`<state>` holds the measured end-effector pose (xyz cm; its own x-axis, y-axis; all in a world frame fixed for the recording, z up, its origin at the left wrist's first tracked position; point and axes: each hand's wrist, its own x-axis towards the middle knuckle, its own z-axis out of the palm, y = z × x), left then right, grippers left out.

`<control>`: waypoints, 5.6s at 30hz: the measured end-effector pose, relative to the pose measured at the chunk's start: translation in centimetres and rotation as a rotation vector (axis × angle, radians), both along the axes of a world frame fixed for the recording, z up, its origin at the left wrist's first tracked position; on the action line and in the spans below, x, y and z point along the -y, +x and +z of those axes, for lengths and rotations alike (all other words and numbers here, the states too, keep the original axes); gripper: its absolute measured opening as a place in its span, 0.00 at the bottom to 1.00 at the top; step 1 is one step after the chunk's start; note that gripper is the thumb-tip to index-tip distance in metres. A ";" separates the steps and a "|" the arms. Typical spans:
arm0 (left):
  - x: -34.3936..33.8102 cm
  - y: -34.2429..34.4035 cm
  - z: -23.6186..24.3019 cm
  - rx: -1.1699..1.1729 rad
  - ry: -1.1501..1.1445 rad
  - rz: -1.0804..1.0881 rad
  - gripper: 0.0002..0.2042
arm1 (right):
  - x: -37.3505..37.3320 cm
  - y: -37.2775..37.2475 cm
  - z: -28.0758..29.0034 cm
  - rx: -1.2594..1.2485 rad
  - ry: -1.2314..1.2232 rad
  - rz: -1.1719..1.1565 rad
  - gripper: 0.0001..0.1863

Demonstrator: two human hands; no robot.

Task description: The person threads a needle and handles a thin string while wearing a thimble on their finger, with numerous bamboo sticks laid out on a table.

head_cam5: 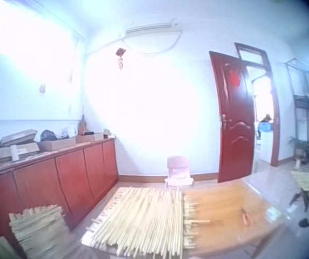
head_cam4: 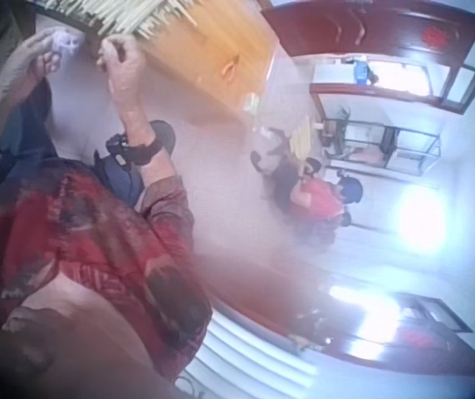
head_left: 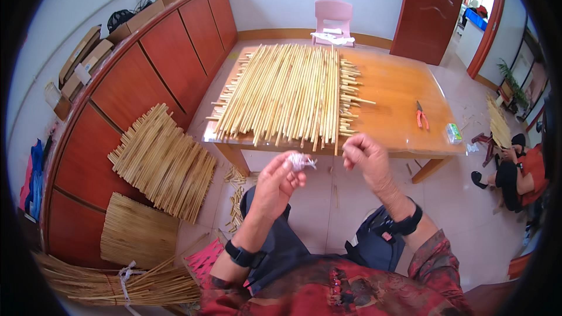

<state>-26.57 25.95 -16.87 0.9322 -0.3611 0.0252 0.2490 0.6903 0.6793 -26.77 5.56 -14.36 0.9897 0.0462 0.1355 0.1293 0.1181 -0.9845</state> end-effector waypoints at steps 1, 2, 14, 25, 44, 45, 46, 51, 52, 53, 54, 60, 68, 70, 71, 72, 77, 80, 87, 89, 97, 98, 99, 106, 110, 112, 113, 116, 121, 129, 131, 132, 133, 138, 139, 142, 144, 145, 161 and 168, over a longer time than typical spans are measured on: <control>-0.2 -0.8 -0.4 -0.045 -0.029 -0.048 0.13 | -0.5 -1.2 -1.7 -0.055 -0.003 0.014 0.04; -0.3 -1.6 -1.0 -0.057 -0.030 -0.033 0.13 | -0.9 -2.4 -3.0 -0.111 -0.007 0.031 0.04; -1.5 -4.8 -5.5 -0.087 0.164 -0.127 0.14 | -2.6 -4.6 -5.3 -0.263 -0.014 0.075 0.02; -3.7 -4.7 -6.9 -0.051 0.054 -0.029 0.14 | -6.4 -3.7 -5.7 -0.335 -0.040 0.179 0.05; -0.4 -5.1 -3.6 -0.004 -0.083 -0.214 0.15 | -2.5 -6.8 -3.6 -0.178 0.125 0.056 0.04; -0.1 -5.1 -3.6 -0.007 -0.078 -0.225 0.15 | -2.1 -7.0 -3.6 -0.179 0.131 0.046 0.04; 0.1 -5.1 -3.7 0.008 -0.043 -0.205 0.15 | -1.7 -7.3 -3.7 -0.205 0.129 0.074 0.04; 1.2 -5.2 -3.9 -0.017 -0.052 -0.247 0.13 | -0.8 -8.3 -2.9 -0.252 0.015 0.043 0.04; 1.4 -5.3 -4.1 -0.026 -0.078 -0.265 0.13 | -0.5 -8.2 -2.8 -0.187 0.070 -0.004 0.04; 1.6 -5.3 -4.3 -0.035 -0.104 -0.283 0.13 | -0.2 -8.1 -2.7 -0.121 0.124 -0.052 0.03; 1.8 -5.4 -4.2 -0.036 -0.103 -0.286 0.13 | 0.2 -7.9 -2.5 -0.122 0.125 -0.056 0.03; 2.9 -5.7 -3.2 -0.089 -0.068 -0.269 0.19 | 2.2 -8.2 -1.1 0.246 -0.349 -0.290 0.04; 3.2 -6.0 -2.8 0.059 0.018 -0.368 0.22 | 0.1 -9.0 -0.9 0.437 -0.719 -0.169 0.09; 3.1 -6.0 -2.9 0.081 0.064 -0.383 0.22 | 0.1 -8.9 -1.2 0.465 -0.744 -0.170 0.09; 3.0 -6.1 -2.9 0.104 0.111 -0.401 0.23 | 0.1 -8.8 -1.3 0.494 -0.769 -0.174 0.10; 2.9 -6.1 -2.9 0.102 0.110 -0.398 0.23 | 0.1 -8.8 -1.3 0.493 -0.769 -0.170 0.10; 2.7 -5.9 -2.5 0.179 0.305 -0.380 0.22 | 0.3 -8.5 -1.7 0.596 -0.913 -0.171 0.09; 2.8 -5.9 -2.7 0.214 0.366 -0.355 0.21 | 0.5 -8.6 -1.6 0.467 -0.841 -0.136 0.08; 3.0 -5.8 -3.4 0.081 0.250 -0.309 0.19 | 1.8 -9.0 -1.3 0.127 -0.545 -0.168 0.05; 3.3 -5.8 -3.4 0.055 0.179 -0.309 0.20 | 1.9 -9.2 -2.0 0.080 -0.476 -0.176 0.05; 3.7 -5.4 -3.3 0.191 0.281 -0.158 0.19 | 1.2 -9.9 -2.1 -0.237 -0.013 -0.055 0.04; 3.7 -5.3 -3.2 0.260 0.339 -0.128 0.19 | 1.0 -9.9 -2.4 -0.216 -0.047 -0.040 0.04; 3.7 -5.3 -3.2 0.262 0.340 -0.127 0.19 | 0.9 -9.9 -2.6 -0.196 -0.079 -0.022 0.05; 3.8 -5.6 -2.3 0.510 0.662 -0.045 0.19 | -0.1 -9.2 -2.8 -0.110 -0.241 -0.057 0.04; 3.7 -5.8 -2.9 0.117 0.383 -0.103 0.18 | 0.7 -9.2 -3.6 -0.143 -0.124 -0.058 0.04; 3.6 -5.4 -3.4 0.066 0.280 -0.123 0.18 | 1.6 -9.3 -3.6 -0.204 -0.032 -0.049 0.05; 3.5 -5.3 -3.4 0.013 0.179 -0.143 0.17 | 2.1 -9.4 -3.5 -0.225 0.030 -0.069 0.05; 4.1 -5.5 -3.0 -0.097 0.107 -0.171 0.16 | 2.6 -9.4 -3.6 -0.258 0.135 -0.107 0.04; 4.1 -5.0 -3.2 -0.140 -0.108 -0.195 0.17 | 2.6 -9.3 -4.2 -0.215 0.170 -0.128 0.04; 3.2 -4.7 -4.4 -0.120 -0.036 -0.448 0.16 | 4.6 -7.9 -3.3 -0.219 0.507 -0.198 0.05; 3.2 -4.5 -5.1 -0.186 0.033 -0.439 0.15 | 5.0 -8.0 -3.0 -0.215 0.565 -0.187 0.05; 3.2 -4.4 -5.6 -0.186 0.033 -0.439 0.15 | 5.1 -8.0 -2.8 -0.211 0.623 -0.174 0.05; 3.2 -4.3 -6.3 -0.206 0.063 -0.413 0.14 | 5.2 -8.1 -2.4 -0.211 0.623 -0.173 0.05; 3.4 -4.3 -6.4 -0.280 0.004 -0.240 0.11 | 5.5 -8.6 -1.1 -0.158 0.587 -0.041 0.05; 3.1 -4.2 -6.9 -0.291 -0.108 -0.247 0.11 | 6.0 -8.6 -1.2 -0.158 0.586 -0.033 0.05; 2.2 -3.8 -7.7 -0.327 -0.188 -0.228 0.10 | 8.6 -8.9 -1.3 -0.169 0.504 -0.188 0.06; 2.0 -3.9 -7.7 -0.355 -0.154 -0.209 0.10 | 10.8 -8.9 -0.9 -0.023 0.591 -0.358 0.06; 1.8 -3.9 -7.8 -0.352 -0.099 -0.221 0.10 | 11.6 -8.8 -0.9 -0.026 0.593 -0.352 0.06; 0.5 -3.4 -9.0 -0.397 0.031 -0.109 0.09 | 18.1 -9.5 0.1 0.227 0.535 -0.523 0.06; -1.9 -3.1 -10.8 -0.353 0.029 -0.125 0.08 | 23.7 -11.5 -0.6 0.326 0.575 -0.649 0.04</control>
<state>-29.64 27.84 -27.63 0.8306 -0.4683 -0.3015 0.5522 0.6218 0.5554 -38.24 -18.14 -15.00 0.7072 -0.6643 0.2420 0.6011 0.3849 -0.7004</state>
